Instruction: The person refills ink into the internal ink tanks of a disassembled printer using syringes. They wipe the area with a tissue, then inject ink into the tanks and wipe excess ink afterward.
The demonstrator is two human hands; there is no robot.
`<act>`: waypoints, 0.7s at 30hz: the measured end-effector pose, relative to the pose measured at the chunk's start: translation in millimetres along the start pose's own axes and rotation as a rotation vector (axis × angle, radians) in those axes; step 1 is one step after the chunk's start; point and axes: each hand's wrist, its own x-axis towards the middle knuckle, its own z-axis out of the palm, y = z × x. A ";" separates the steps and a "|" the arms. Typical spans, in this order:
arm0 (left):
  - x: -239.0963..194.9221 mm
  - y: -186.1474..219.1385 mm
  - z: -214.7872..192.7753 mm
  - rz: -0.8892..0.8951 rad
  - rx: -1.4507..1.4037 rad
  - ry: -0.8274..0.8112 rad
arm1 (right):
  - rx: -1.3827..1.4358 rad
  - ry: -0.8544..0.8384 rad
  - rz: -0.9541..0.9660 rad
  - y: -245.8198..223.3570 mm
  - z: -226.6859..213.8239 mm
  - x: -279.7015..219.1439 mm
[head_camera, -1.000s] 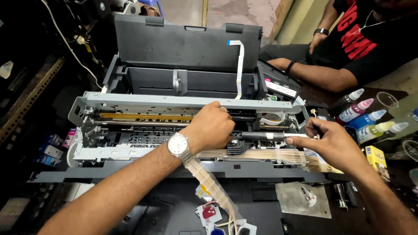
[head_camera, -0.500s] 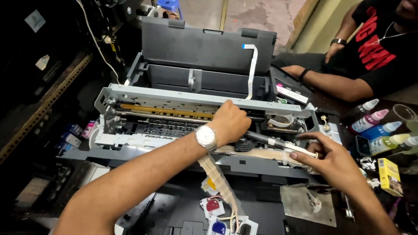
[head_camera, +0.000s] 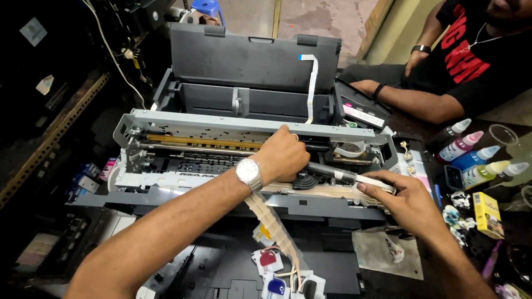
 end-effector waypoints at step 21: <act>-7.3 -7.6 -13.3 0.030 -0.039 0.050 | 0.206 0.029 -0.046 29.7 -2.7 12.7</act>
